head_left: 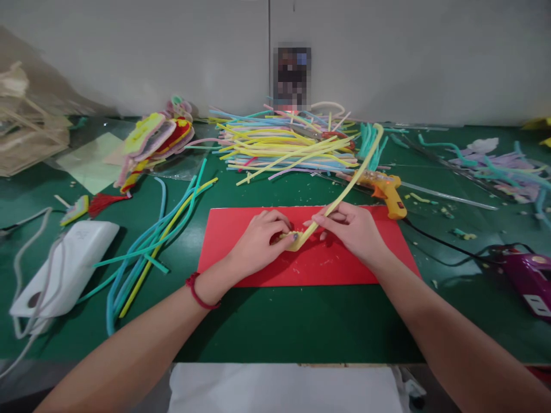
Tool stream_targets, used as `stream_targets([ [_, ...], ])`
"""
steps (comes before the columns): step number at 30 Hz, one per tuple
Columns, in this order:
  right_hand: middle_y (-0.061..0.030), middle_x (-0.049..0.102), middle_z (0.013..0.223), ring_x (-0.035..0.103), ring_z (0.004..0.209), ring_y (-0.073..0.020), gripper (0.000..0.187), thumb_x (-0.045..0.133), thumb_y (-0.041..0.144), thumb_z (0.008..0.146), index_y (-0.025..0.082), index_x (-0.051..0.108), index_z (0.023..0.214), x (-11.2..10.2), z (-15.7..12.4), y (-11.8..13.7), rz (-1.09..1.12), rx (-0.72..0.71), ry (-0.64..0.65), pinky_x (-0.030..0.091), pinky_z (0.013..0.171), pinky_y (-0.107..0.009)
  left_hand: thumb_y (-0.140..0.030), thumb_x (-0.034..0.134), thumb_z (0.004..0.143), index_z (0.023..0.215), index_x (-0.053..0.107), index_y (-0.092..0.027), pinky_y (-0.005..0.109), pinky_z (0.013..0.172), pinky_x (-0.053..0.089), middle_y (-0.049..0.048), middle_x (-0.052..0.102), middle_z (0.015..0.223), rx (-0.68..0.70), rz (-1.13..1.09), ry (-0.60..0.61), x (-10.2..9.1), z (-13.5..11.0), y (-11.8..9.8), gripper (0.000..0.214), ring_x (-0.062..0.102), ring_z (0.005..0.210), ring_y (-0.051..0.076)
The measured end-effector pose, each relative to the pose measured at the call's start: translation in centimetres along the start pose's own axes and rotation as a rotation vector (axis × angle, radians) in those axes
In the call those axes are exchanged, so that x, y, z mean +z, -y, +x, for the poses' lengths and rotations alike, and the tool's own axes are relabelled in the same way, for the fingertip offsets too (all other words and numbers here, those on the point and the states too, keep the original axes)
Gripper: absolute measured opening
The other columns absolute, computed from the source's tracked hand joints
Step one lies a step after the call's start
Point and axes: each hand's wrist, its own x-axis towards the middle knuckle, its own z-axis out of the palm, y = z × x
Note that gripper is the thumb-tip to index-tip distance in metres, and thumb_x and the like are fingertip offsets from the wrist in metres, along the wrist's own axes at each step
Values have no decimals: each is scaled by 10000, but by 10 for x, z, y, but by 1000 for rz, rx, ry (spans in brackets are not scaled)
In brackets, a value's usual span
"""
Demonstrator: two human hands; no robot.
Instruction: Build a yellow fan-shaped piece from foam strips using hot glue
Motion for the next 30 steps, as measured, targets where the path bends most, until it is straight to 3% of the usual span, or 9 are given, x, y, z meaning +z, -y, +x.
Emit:
stream_targets([
  [11,-59,724,720,622,487,-139,364,741,499,644,170,623,748,0,2,1,-49,-41,-97,525,491,-267,-246,517,878,762,585,-180,354,812,451,45,625,878,-66,-105,-79,-1,0,-2,151,567,873,175],
  [19,-67,727,729,620,506,-139,376,717,520,663,169,627,764,0,2,-2,-52,-28,-77,503,469,-253,-261,482,894,727,549,-183,340,808,452,40,631,862,-81,-119,-85,-1,1,0,196,567,864,171],
  [24,-56,721,717,633,539,-151,357,715,510,672,181,636,784,-2,5,-2,0,-40,-178,505,475,-259,-313,373,942,817,560,-180,307,782,460,43,616,874,-145,-193,-141,-3,1,-1,261,565,834,156],
  [30,-52,717,685,625,534,-145,365,709,520,677,181,649,796,-2,7,-6,32,-51,-243,497,463,-249,-302,387,941,782,522,-181,278,759,456,32,594,869,-193,-215,-141,-5,1,-3,241,550,794,139],
])
